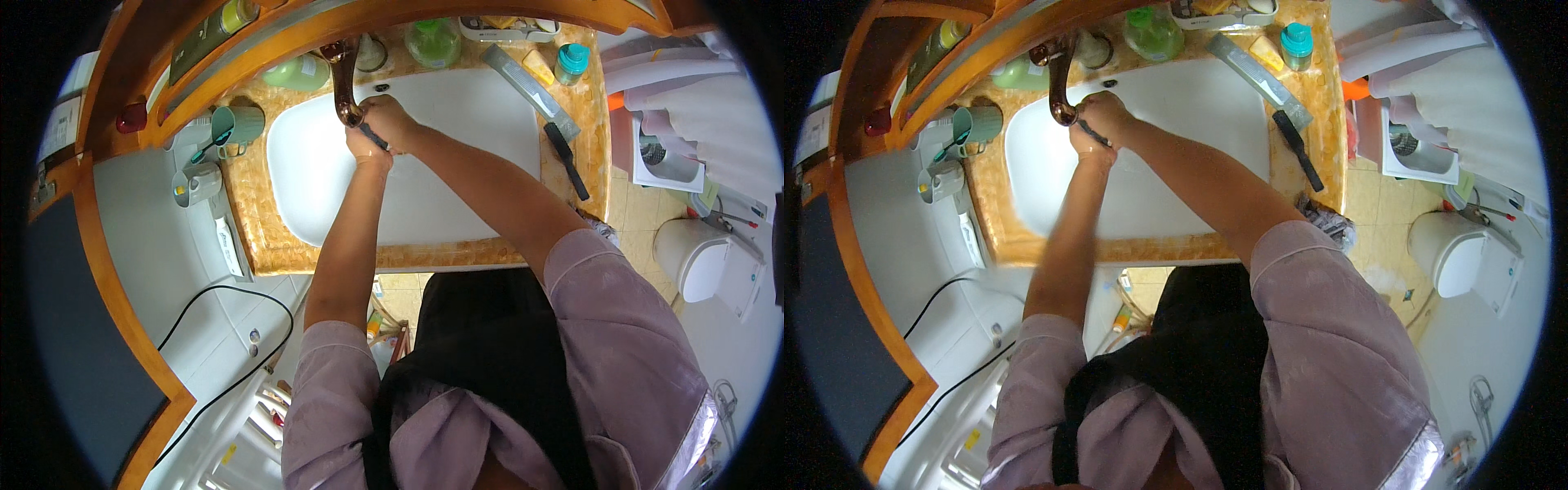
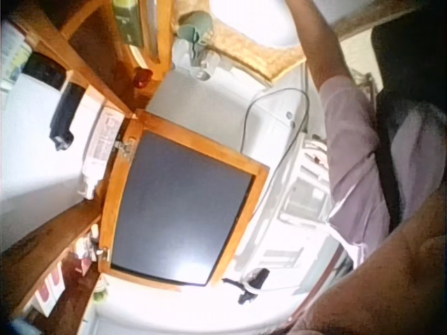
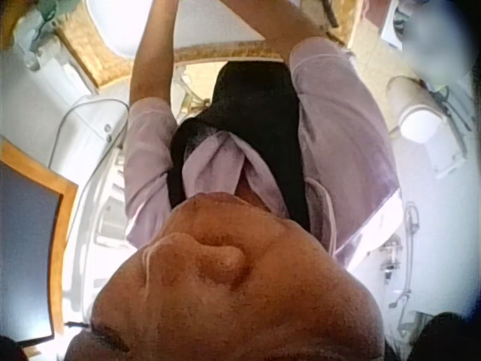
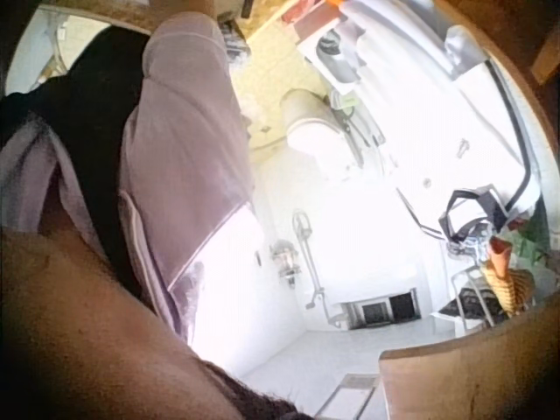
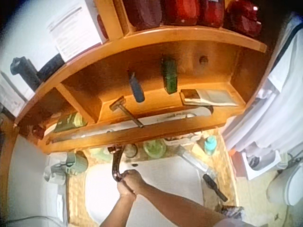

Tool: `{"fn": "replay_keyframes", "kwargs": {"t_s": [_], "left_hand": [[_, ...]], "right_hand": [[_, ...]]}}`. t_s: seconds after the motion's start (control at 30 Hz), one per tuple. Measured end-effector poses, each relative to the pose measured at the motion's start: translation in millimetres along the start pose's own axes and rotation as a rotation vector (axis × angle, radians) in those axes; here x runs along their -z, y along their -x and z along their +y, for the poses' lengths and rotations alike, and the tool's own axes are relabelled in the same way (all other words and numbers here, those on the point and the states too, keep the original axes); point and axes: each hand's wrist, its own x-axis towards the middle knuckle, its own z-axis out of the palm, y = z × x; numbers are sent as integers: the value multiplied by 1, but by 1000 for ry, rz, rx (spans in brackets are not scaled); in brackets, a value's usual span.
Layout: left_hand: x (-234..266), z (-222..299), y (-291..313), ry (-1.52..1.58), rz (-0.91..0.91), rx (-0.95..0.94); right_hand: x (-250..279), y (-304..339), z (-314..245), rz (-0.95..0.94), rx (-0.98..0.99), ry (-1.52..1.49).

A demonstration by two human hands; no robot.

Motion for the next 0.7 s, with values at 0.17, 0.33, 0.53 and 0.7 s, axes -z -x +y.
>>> {"fn": "replay_keyframes", "kwargs": {"t_s": [0.17, 0.33, 0.53, 0.7], "left_hand": [[17, 13, -7, -311, -158, -85], [19, 34, 16, -496, -295, -119], [61, 39, -15, -642, -2, -374], [71, 32, -37, -617, 208, -482]], "right_hand": [[17, -6, 0, -68, -333, -663], [43, 17, -20, -123, -415, -410], [48, 16, -20, -105, -518, -460], [36, 19, -29, -184, -489, -281]]}}
